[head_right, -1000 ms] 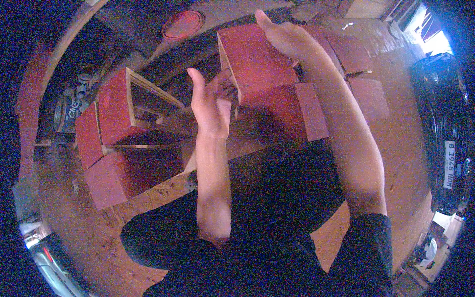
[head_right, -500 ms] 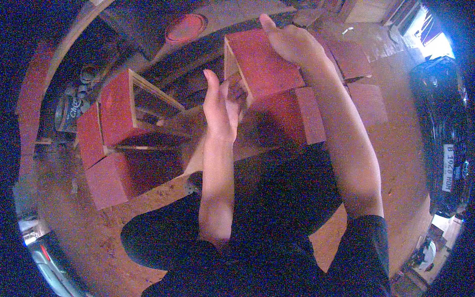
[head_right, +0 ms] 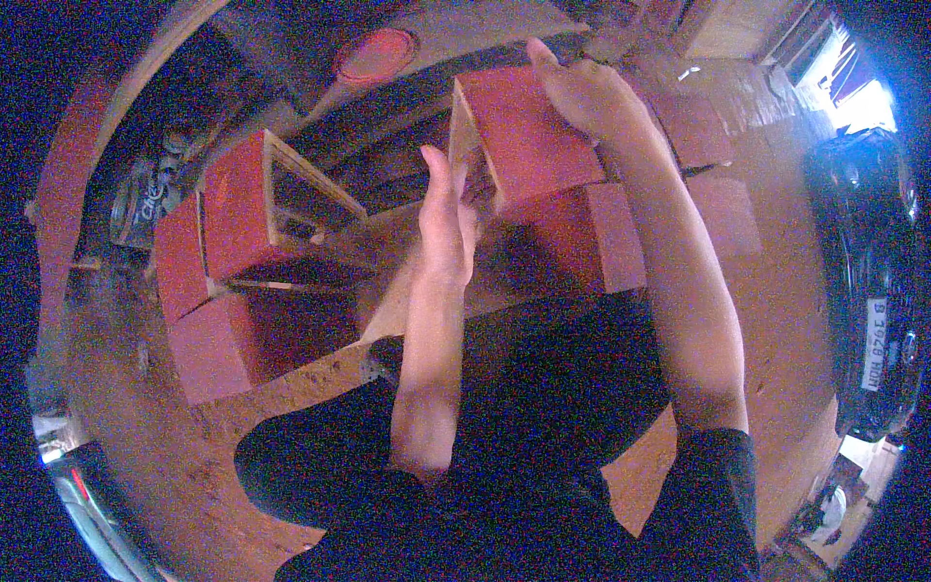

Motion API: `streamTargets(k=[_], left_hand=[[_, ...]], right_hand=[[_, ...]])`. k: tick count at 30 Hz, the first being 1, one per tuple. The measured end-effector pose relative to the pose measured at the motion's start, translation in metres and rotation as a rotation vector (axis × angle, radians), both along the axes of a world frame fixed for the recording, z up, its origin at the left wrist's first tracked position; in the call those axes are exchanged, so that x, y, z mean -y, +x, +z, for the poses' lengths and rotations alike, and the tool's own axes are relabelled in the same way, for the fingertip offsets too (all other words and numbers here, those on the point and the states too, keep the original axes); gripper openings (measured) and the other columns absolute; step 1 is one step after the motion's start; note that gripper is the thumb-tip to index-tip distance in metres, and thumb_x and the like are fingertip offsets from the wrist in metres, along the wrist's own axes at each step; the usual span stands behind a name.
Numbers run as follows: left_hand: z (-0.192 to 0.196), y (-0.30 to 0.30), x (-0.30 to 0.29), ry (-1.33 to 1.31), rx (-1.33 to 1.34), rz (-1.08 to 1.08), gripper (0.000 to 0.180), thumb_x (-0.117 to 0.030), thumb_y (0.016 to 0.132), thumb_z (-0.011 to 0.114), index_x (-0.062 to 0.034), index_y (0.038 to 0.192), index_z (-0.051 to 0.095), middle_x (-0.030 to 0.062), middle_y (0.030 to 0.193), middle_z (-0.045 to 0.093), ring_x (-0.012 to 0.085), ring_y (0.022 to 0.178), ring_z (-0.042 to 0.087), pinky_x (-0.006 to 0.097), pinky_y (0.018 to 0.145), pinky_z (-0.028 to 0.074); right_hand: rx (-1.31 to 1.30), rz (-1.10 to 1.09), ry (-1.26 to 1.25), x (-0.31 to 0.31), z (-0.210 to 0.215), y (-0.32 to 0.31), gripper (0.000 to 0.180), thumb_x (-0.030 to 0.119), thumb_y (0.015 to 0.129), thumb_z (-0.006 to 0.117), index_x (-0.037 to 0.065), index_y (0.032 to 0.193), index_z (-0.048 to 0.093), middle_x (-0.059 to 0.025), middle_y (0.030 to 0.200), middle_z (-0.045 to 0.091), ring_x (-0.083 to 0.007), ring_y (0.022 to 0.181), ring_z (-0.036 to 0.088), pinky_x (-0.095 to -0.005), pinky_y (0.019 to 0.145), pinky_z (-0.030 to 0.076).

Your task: The person paints the surfaces of small wooden boxes red using a paintbrush. They rotate the boxes to cover multiple sides and occasionally inspect the painted surfaces before continuing.

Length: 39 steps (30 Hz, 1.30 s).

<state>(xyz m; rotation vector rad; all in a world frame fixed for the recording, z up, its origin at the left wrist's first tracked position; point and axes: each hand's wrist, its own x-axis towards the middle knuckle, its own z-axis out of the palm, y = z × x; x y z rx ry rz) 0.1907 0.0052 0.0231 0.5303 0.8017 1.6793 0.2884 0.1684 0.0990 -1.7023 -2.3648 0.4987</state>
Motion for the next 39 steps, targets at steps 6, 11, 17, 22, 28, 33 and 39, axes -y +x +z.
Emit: streamTargets(k=[6,11,17,22,28,33,39], left_hand=[[0.002,0.003,0.003,-0.032,-0.046,0.045,0.083,-0.062,0.094,0.035,0.0076,0.139,0.036,0.0149,0.145,0.037,0.0241,0.136,0.03,0.036,0.113,0.02],[0.009,-0.001,0.009,-0.035,-0.078,0.08,0.078,-0.057,0.096,0.037,0.0085,0.138,0.036,0.0158,0.146,0.035,0.0241,0.137,0.029,0.034,0.113,0.019],[0.01,0.008,0.006,0.002,-0.118,0.008,0.069,-0.049,0.1,0.033,0.0074,0.139,0.035,0.0141,0.145,0.037,0.0213,0.136,0.03,0.032,0.113,0.019],[0.007,0.007,0.0,0.077,-0.161,-0.037,0.067,-0.049,0.1,0.033,0.0051,0.14,0.036,0.0132,0.144,0.04,0.0211,0.135,0.032,0.032,0.112,0.021],[0.008,0.004,-0.003,0.029,-0.194,-0.037,0.066,-0.048,0.101,0.033,0.0053,0.139,0.036,0.0134,0.144,0.039,0.0213,0.136,0.032,0.032,0.113,0.02],[0.002,0.006,-0.002,-0.016,-0.14,0.0,0.07,-0.05,0.1,0.032,0.0073,0.14,0.033,0.0155,0.147,0.035,0.0226,0.139,0.027,0.032,0.114,0.017],[-0.005,0.001,-0.002,0.028,-0.063,-0.047,0.071,-0.05,0.1,0.032,0.0085,0.14,0.032,0.0155,0.148,0.033,0.0224,0.139,0.026,0.032,0.114,0.016]], right_hand=[[0.024,0.042,0.135,-0.002,-0.008,0.01,0.072,0.062,0.093,0.03,0.0,0.119,0.058,-0.0292,0.094,0.065,-0.0468,0.096,0.061,-0.0443,0.09,0.044],[0.096,0.348,0.33,-0.016,-0.02,0.021,0.066,0.059,0.095,0.032,0.002,0.117,0.057,-0.0196,0.076,0.062,-0.0381,0.072,0.061,-0.0455,0.074,0.047],[0.08,0.302,0.216,-0.033,-0.026,0.038,0.033,0.032,0.091,0.036,0.009,0.115,0.036,-0.0237,0.087,0.052,-0.0363,0.077,0.055,-0.0448,0.067,0.047],[-0.252,0.344,0.392,-0.033,-0.026,0.038,0.076,0.075,0.087,0.034,0.008,0.055,0.05,-0.0026,0.051,0.044,-0.0158,0.047,0.045,-0.0337,0.047,0.037],[-0.239,0.236,0.192,-0.038,-0.026,0.039,0.079,0.076,0.085,0.034,0.003,0.063,0.056,-0.0056,0.057,0.05,-0.0196,0.052,0.051,-0.0367,0.051,0.042],[-0.239,0.229,0.025,-0.053,-0.043,0.045,0.093,0.08,0.08,0.038,-0.008,0.095,0.063,-0.0183,0.082,0.064,-0.0296,0.071,0.064,-0.0406,0.063,0.054],[-0.097,0.085,-0.097,-0.041,-0.024,0.033,0.092,0.079,0.08,0.04,-0.009,0.098,0.062,-0.0197,0.086,0.066,-0.0301,0.075,0.066,-0.0412,0.06,0.054]])
